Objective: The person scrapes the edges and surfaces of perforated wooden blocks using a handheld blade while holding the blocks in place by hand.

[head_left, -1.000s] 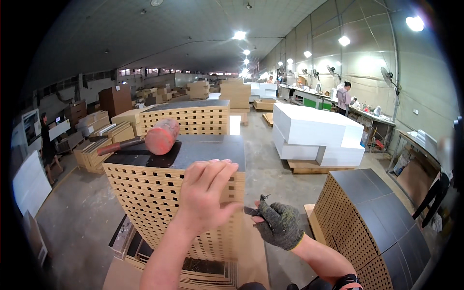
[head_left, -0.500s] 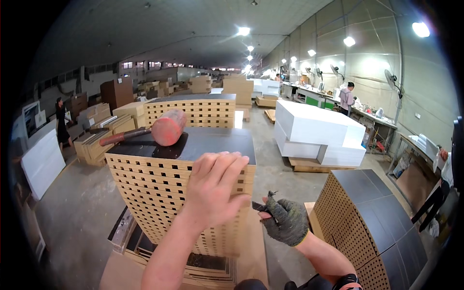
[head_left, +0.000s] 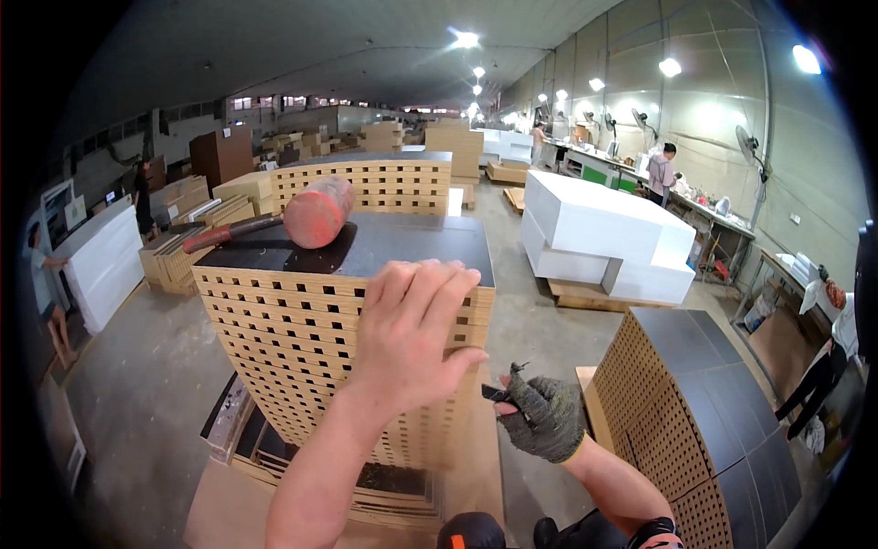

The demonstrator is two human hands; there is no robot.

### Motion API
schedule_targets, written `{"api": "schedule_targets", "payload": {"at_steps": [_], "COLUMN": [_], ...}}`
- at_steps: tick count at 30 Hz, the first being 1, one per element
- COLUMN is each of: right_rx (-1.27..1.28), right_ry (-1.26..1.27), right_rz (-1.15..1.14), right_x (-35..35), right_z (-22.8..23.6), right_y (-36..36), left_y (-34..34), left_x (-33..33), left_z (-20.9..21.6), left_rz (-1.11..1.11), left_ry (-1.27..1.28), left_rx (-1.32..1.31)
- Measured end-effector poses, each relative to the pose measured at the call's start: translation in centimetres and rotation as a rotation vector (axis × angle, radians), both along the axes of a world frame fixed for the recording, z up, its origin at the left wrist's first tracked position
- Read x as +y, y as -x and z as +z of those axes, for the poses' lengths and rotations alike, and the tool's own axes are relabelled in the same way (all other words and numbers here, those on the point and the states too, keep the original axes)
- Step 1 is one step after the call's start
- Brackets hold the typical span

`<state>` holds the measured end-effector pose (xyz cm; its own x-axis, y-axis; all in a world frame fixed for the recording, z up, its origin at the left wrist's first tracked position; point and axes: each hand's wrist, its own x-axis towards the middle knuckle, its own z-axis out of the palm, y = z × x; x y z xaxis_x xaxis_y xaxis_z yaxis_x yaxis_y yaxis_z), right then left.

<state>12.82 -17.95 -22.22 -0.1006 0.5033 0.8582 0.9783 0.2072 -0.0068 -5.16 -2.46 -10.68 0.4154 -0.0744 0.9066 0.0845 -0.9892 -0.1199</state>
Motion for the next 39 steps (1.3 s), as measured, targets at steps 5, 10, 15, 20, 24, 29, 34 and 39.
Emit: {"api": "schedule_targets", "payload": {"at_steps": [5,10,15,20,24,29,34,39], "right_rx": [-0.026,-0.078,-0.032,-0.053,-0.039,-0.034,-0.040,-0.032], "right_ry": [0.174,0.190,0.201,0.160,0.137,0.115,0.130,0.164], "right_rz": [-0.048,-0.051,-0.075,-0.076,-0.049,-0.043,-0.041,-0.066], "right_x": [0.4,0.6,0.7,0.9,1.2,1.5,1.3,1.5], "right_z": [-1.6,-4.0,-5.2,-5.5,-5.9,-6.2,-5.9,-5.7], "right_y": [1.1,1.4,0.8,0.5,0.3,0.1,0.2,0.1], "left_y": [0.1,0.3,0.3,0.1,0.0,0.1,0.1,-0.1], "left_x": [0.2,0.2,0.1,0.2,0.4,0.3,0.1,0.3], "left_z": [0.0,0.1,0.1,0.1,0.0,0.0,0.1,-0.1], "left_rz": [-0.013,-0.016,-0.012,-0.010,-0.008,0.010,0.012,0.011], "left_ry": [-0.014,-0.020,-0.011,-0.013,-0.015,-0.025,-0.021,-0.032], "left_rx": [0.009,0.030,0.033,0.029,0.034,0.051,0.056,0.056]}}
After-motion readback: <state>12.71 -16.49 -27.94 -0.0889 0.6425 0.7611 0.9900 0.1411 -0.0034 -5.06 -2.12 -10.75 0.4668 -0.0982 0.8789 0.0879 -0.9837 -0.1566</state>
